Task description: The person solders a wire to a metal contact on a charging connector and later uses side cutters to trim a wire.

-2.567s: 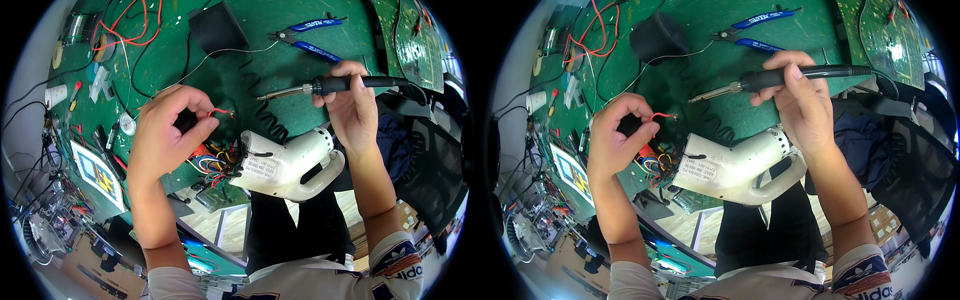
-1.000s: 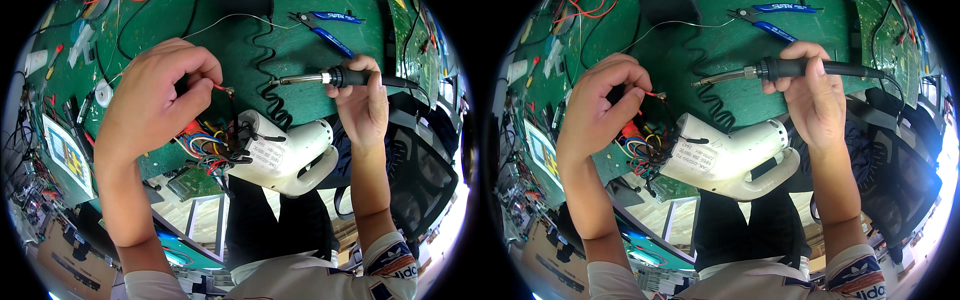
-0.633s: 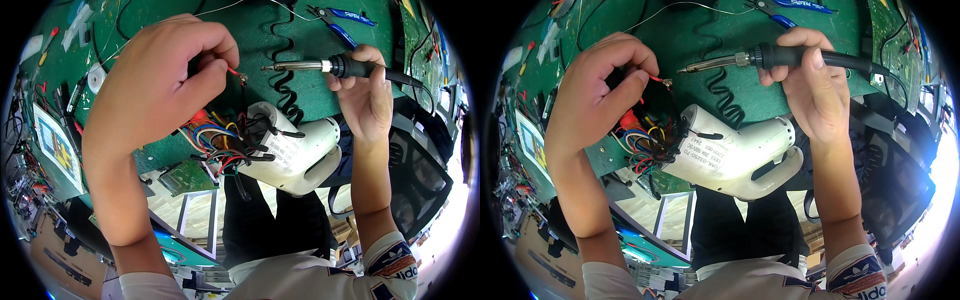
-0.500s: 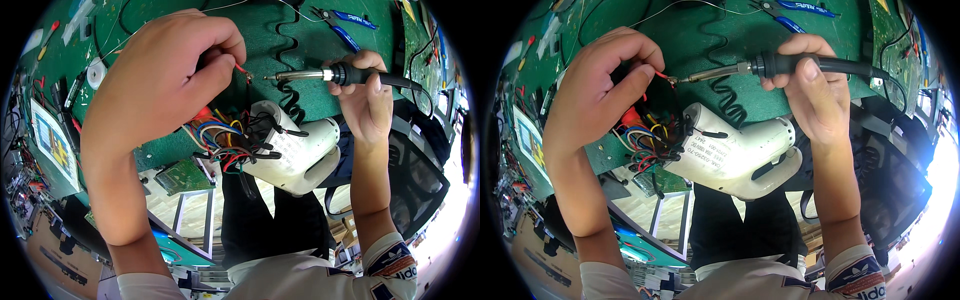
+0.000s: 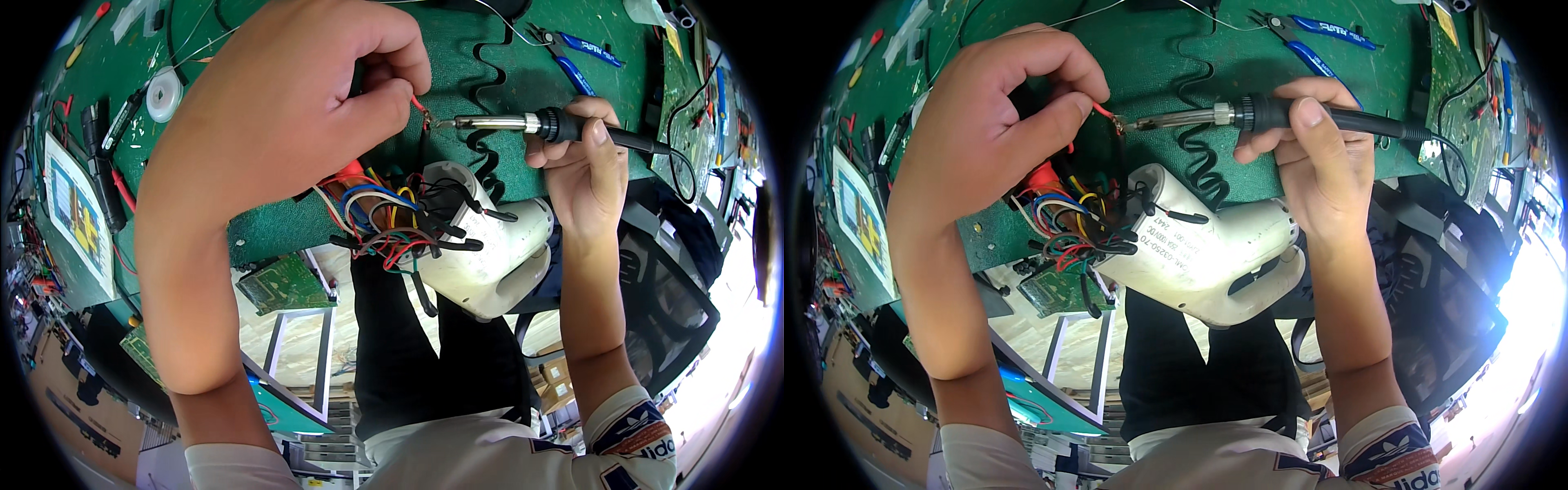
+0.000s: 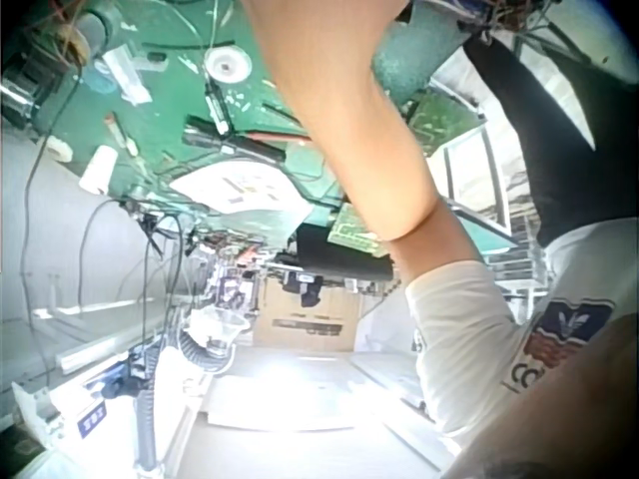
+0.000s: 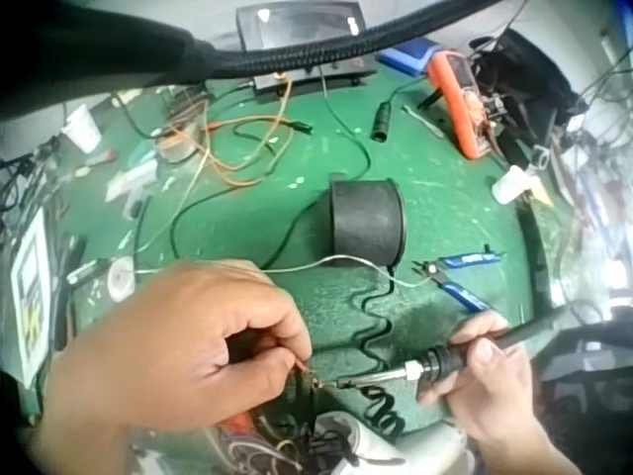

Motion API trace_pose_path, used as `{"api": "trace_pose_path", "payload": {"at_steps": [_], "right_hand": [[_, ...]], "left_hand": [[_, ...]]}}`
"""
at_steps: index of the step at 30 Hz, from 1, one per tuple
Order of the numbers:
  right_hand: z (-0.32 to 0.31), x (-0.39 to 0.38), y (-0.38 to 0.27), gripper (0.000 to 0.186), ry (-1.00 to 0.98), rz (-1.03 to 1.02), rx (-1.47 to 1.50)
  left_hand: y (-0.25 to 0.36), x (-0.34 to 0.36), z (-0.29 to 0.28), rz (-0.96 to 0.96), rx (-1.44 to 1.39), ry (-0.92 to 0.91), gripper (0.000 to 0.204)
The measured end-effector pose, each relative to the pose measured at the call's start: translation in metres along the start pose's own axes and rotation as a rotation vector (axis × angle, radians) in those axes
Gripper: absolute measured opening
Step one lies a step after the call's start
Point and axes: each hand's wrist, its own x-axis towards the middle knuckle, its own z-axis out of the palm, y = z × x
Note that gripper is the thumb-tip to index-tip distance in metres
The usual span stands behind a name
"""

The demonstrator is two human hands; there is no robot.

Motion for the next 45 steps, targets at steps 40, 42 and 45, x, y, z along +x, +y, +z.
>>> {"api": "trace_pose_path", "payload": {"at_steps": [40,42,45], "right_hand": [[0.017,0.002,0.003,0.03,0.108,-0.021,-0.152],[0.016,0.002,0.004,0.029,0.115,-0.024,-0.134],[0.013,0.003,0.005,0.028,0.101,-0.04,-0.091]], "left_hand": [[0.004,0.0,0.0,-0.027,-0.028,-0.003,0.011],[0.004,0.001,0.0,-0.029,-0.02,-0.003,0.011],[0.005,0.001,-0.001,-0.028,-0.017,-0.009,0.011]]}}
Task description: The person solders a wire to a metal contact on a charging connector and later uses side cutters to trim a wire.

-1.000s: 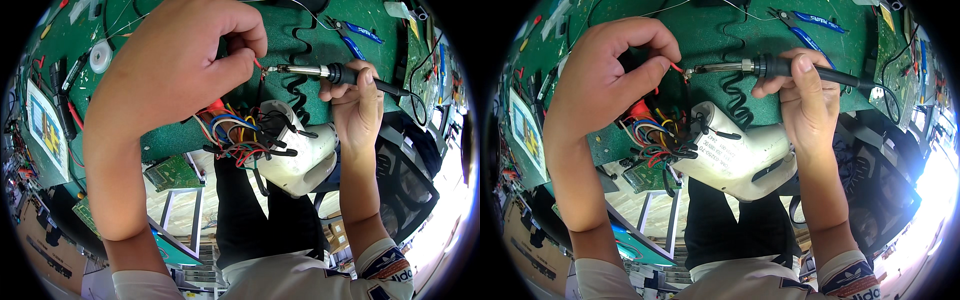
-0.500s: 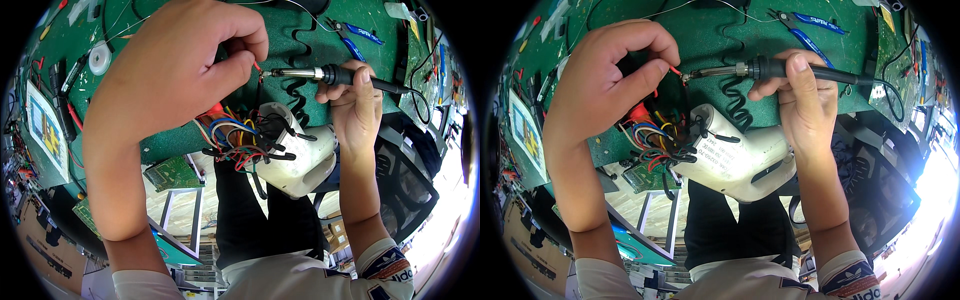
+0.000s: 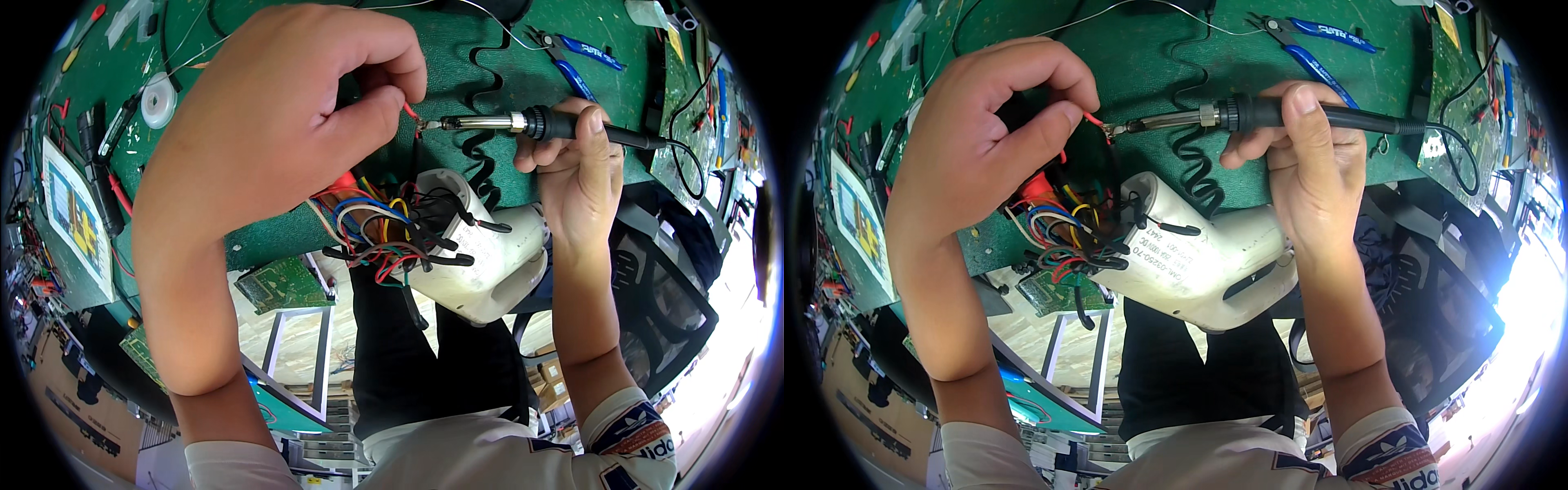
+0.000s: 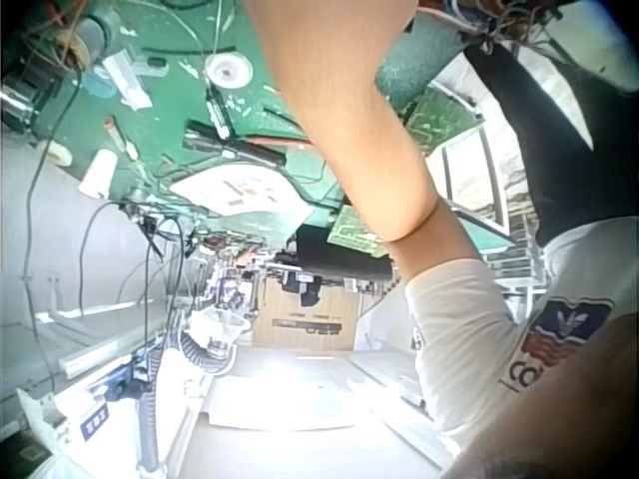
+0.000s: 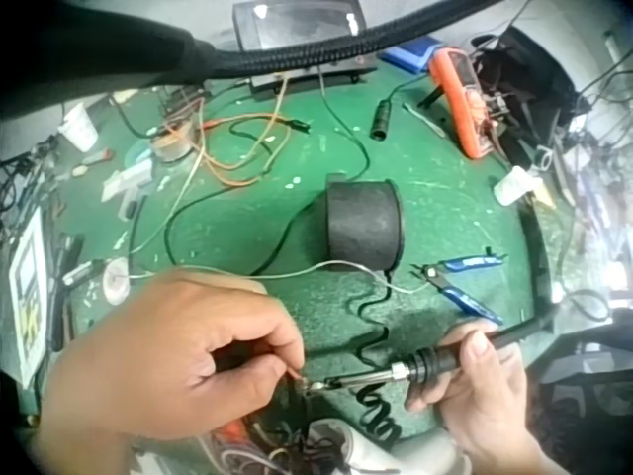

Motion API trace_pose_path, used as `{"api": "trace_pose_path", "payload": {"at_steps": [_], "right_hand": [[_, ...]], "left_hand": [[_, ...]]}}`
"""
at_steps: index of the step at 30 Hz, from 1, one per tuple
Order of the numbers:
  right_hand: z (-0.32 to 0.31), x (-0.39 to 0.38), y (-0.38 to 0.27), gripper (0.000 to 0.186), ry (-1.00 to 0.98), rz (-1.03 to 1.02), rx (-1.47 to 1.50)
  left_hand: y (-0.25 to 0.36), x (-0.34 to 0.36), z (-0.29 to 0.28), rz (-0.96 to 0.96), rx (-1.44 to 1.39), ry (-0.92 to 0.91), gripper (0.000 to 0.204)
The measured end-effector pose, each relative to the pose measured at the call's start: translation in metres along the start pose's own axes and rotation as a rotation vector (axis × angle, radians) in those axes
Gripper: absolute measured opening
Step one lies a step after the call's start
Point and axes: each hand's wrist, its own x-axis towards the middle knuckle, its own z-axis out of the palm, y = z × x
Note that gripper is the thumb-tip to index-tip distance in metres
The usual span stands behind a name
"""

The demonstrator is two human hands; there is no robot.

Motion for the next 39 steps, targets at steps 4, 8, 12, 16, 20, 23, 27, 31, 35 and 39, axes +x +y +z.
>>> {"api": "trace_pose_path", "payload": {"at_steps": [4,8,12,16,20,23,27,31,35,39], "right_hand": [[0.0,0.0,0.001,0.028,0.015,0.01,0.03],[-0.001,-0.001,0.001,0.028,0.024,0.014,0.054],[-0.001,0.001,0.0,0.029,-0.008,0.006,0.065],[0.001,0.001,-0.001,0.03,-0.01,0.023,0.05],[0.002,0.002,-0.003,0.032,-0.007,0.048,0.015],[0.003,0.002,-0.005,0.035,-0.005,0.06,-0.007],[0.007,0.004,-0.009,0.037,0.0,0.093,-0.026],[0.009,0.006,-0.012,0.036,0.01,0.13,-0.022],[0.01,0.008,-0.013,0.035,0.011,0.15,-0.032],[0.011,0.009,-0.015,0.035,0.037,0.182,-0.067]], "left_hand": [[-0.001,-0.001,0.0,0.005,-0.004,-0.001,0.011],[-0.002,-0.002,0.001,-0.023,-0.008,0.001,0.01],[-0.007,-0.003,0.001,-0.011,-0.011,0.008,0.01],[-0.007,-0.003,0.001,-0.009,-0.009,0.006,0.011],[-0.007,-0.003,0.0,-0.022,-0.009,-0.005,0.011],[-0.007,-0.003,0.0,-0.037,-0.008,-0.013,0.011],[-0.007,-0.003,-0.001,-0.022,-0.005,-0.012,0.011],[-0.009,-0.003,0.0,0.013,-0.011,-0.001,0.011],[-0.007,-0.004,-0.001,-0.007,-0.006,-0.017,0.011],[-0.006,-0.002,-0.002,-0.028,0.011,-0.048,0.01]]}}
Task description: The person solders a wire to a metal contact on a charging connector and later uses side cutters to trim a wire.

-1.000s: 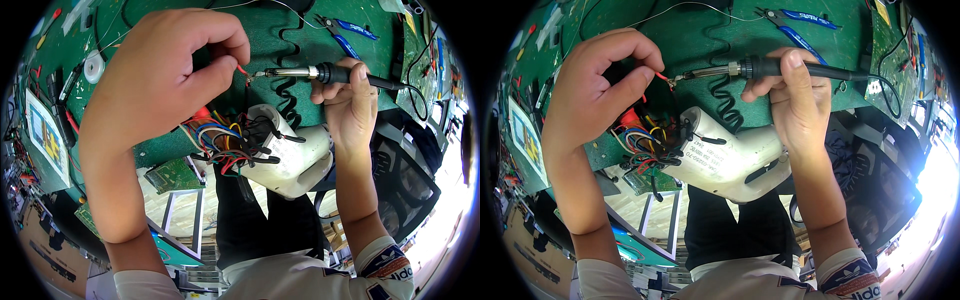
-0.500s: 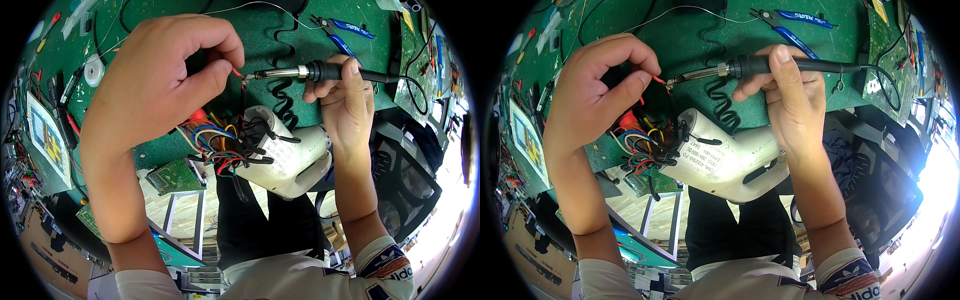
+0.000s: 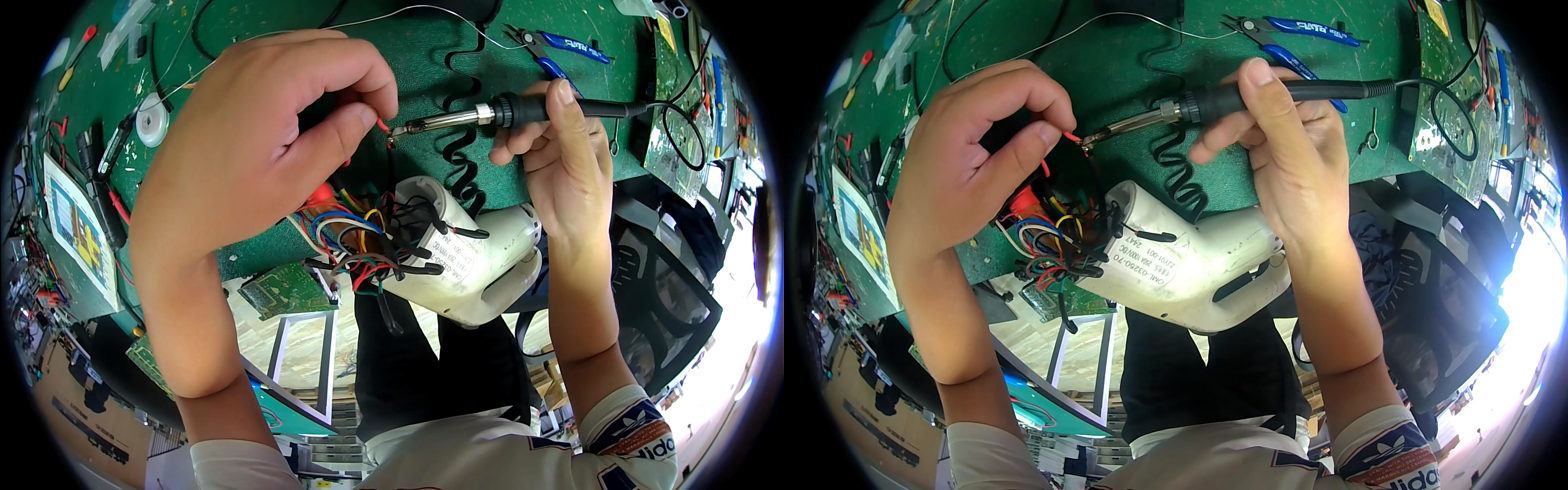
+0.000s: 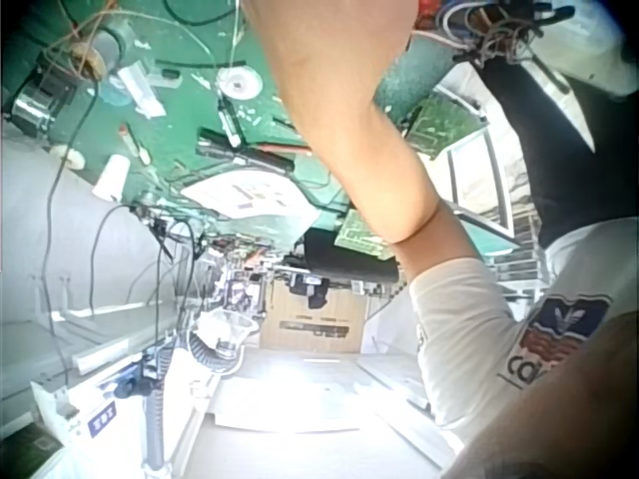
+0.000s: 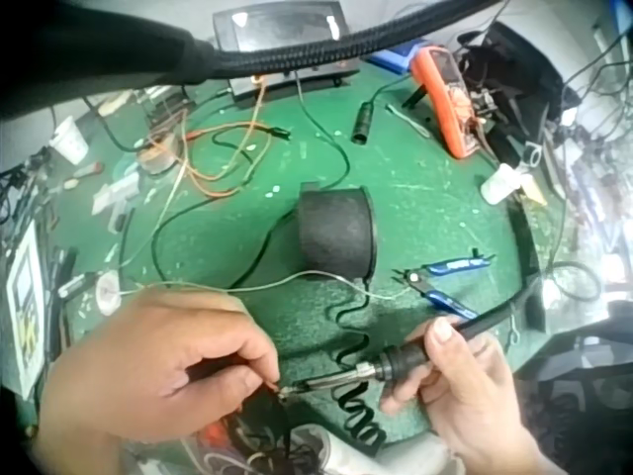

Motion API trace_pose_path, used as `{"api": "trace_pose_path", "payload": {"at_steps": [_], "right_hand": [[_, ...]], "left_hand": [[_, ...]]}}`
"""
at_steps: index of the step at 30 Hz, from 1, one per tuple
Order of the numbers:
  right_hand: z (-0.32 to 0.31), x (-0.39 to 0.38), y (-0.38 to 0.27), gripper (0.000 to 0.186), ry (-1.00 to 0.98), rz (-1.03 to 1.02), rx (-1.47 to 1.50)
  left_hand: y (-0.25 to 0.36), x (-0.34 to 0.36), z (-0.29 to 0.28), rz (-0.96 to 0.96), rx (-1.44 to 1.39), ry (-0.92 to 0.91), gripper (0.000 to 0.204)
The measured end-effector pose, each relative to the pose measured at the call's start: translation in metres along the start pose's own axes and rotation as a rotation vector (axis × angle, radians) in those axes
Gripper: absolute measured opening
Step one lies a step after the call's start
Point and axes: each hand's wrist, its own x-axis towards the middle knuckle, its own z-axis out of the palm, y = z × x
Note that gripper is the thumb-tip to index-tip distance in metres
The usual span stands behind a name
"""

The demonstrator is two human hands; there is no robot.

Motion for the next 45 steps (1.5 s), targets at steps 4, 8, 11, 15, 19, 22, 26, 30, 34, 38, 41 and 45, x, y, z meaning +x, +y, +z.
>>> {"api": "trace_pose_path", "payload": {"at_steps": [4,8,11,15,19,22,26,30,34,38,41,45], "right_hand": [[0.0,0.003,-0.003,0.034,-0.002,0.029,0.001],[-0.002,0.006,-0.003,0.031,0.002,0.04,0.032],[-0.004,0.007,-0.003,0.03,-0.002,0.044,0.046],[-0.005,0.006,-0.002,0.03,-0.007,0.043,0.063],[-0.008,0.007,-0.003,0.029,-0.022,0.055,0.122],[-0.007,0.007,-0.004,0.028,-0.016,0.069,0.134],[-0.006,0.008,-0.004,0.029,0.0,0.075,0.094],[-0.004,0.01,-0.007,0.031,-0.002,0.093,0.041],[-0.003,0.012,-0.009,0.032,0.007,0.101,-0.019],[-0.001,0.012,-0.012,0.035,0.012,0.123,-0.014],[0.0,0.012,-0.012,0.039,0.014,0.119,-0.057],[0.001,0.016,-0.013,0.042,0.009,0.103,-0.124]], "left_hand": [[0.001,0.0,0.001,0.001,-0.012,0.001,0.01],[0.001,0.001,0.001,0.02,0.01,0.012,0.009],[0.001,0.002,0.002,0.051,0.012,0.031,0.009],[0.003,0.002,0.002,0.033,0.008,0.033,0.008],[0.004,0.002,0.002,0.032,0.008,0.044,0.007],[0.005,0.001,0.001,0.017,-0.011,0.04,0.007],[0.005,0.002,0.002,0.0,-0.028,0.031,0.007],[0.006,0.002,0.0,0.007,-0.027,0.022,0.007],[0.006,0.002,0.002,0.008,-0.039,0.031,0.007],[0.006,0.002,0.002,0.009,-0.046,0.026,0.008],[0.006,0.001,0.001,0.012,-0.038,0.012,0.009],[0.005,0.002,0.001,0.01,-0.042,0.008,0.011]]}}
